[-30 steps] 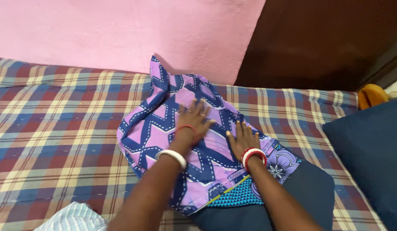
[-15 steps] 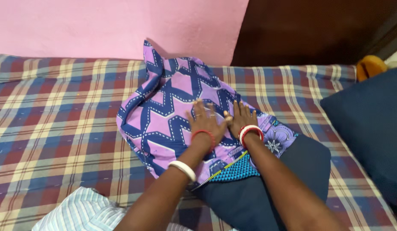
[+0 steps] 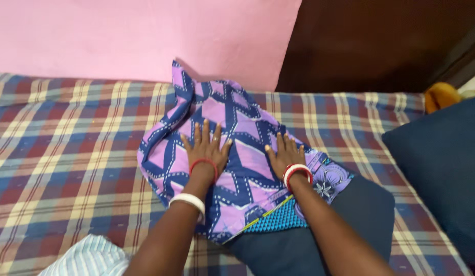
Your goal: The person puts a patterned purple cover onto a blue pillow while working on a bed.
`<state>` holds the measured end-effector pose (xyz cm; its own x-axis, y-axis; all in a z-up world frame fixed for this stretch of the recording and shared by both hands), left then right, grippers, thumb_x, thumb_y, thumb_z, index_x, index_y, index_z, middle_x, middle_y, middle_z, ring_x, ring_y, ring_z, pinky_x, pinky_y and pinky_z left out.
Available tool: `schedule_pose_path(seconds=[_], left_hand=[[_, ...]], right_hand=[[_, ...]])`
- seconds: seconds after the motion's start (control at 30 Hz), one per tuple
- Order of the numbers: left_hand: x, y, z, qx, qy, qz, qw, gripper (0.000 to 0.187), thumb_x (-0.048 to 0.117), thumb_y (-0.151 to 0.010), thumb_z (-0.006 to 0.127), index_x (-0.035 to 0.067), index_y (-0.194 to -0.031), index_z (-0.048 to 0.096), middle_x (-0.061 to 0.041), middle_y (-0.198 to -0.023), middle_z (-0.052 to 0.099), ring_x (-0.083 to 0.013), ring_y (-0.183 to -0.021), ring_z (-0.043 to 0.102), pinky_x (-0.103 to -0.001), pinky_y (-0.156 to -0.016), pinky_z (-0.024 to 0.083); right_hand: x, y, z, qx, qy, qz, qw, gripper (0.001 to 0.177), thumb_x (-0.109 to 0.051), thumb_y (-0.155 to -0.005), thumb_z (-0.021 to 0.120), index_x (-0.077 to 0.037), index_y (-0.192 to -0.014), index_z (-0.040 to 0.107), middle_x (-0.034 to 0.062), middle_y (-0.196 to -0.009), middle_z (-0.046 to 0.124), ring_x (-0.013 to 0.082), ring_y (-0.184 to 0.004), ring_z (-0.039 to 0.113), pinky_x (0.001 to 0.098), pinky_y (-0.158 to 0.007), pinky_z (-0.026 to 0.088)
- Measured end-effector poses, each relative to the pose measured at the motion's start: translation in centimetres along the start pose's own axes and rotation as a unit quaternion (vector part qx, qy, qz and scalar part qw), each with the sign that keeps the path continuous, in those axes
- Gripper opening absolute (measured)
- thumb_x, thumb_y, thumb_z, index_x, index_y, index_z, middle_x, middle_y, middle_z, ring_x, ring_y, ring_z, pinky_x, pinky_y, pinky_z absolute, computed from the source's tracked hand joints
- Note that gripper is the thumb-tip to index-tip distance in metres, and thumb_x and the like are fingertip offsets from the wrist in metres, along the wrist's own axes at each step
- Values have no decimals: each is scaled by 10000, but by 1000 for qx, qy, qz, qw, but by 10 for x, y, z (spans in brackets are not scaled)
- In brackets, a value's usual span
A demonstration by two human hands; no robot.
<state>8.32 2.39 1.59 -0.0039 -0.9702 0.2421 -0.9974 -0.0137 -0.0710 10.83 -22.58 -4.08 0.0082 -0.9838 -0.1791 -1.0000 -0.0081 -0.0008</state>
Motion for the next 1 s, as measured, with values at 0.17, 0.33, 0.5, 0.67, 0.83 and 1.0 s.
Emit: schedule_pose_path(seconds=[0.17, 0.33, 0.5, 0.67, 0.83, 1.0], left_hand=[[-1, 8, 8, 17, -21, -14, 1000, 721, 610, -993, 320, 251, -1612, 232, -98, -1692, 131, -316, -1560, 65, -650, -1193, 5], [-3, 5, 19, 15, -10, -20, 1000, 686, 583, -1014, 314, 243, -1606, 241, -107, -1691, 133, -333, -1557, 72, -649, -1200, 3], [-7, 2, 18, 19, -86, -2, 996, 767, 484, -925, 440, 231, -1625, 254, -129, -1696, 148, -339, -1552, 88, -648, -1174, 29], [-2, 5, 16, -10, -28, -11, 999, 693, 551, -981, 362, 246, -1592, 242, -106, -1698, 103, -326, -1549, 39, -647, -1185, 7], [0, 7, 12, -12, -7, -15, 1000, 716, 601, -992, 309, 249, -1609, 217, -101, -1691, 97, -320, -1553, 33, -639, -1195, 0], [1, 7, 13, -12, -4, -13, 1000, 709, 606, -997, 290, 256, -1608, 209, -96, -1695, 90, -319, -1559, 31, -634, -1197, 0]], right_hand=[[-13, -16, -5, -70, -25, 56, 996, 791, -620, -991, 314, -147, -1618, 215, 129, -1708, 150, 336, -1574, 129, 572, -1254, 84], [-101, -14, -9, 17, -15, 55, 998, 975, -686, -971, 409, 55, -1575, 216, 268, -1666, 126, 434, -1545, 98, 617, -1203, 89], [-187, -6, -1, -10, 40, -140, 989, 803, -597, -1018, 356, -35, -1583, 250, 223, -1684, 125, 466, -1541, 84, 683, -1186, 74], [-155, -49, -13, 10, 63, -206, 977, 683, -524, -1014, 324, -181, -1602, 270, 51, -1705, 166, 319, -1564, 137, 701, -1189, 88], [-56, -89, -17, 13, -71, -60, 996, 700, -571, -1004, 358, -171, -1577, 321, 70, -1667, 310, 293, -1532, 293, 527, -1222, 249], [17, -75, 8, -56, -149, 20, 987, 739, -597, -1004, 319, -150, -1592, 325, 134, -1605, 402, 335, -1469, 383, 436, -1207, 307]])
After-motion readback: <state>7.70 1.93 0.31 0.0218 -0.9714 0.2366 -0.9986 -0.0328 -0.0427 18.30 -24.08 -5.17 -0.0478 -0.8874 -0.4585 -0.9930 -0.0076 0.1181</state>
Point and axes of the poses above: each hand's wrist, its own y-axis away from the middle knuckle, its own z-axis out of the palm, x = y × z, the point moved 7 cm from there along -y, towards the middle knuckle
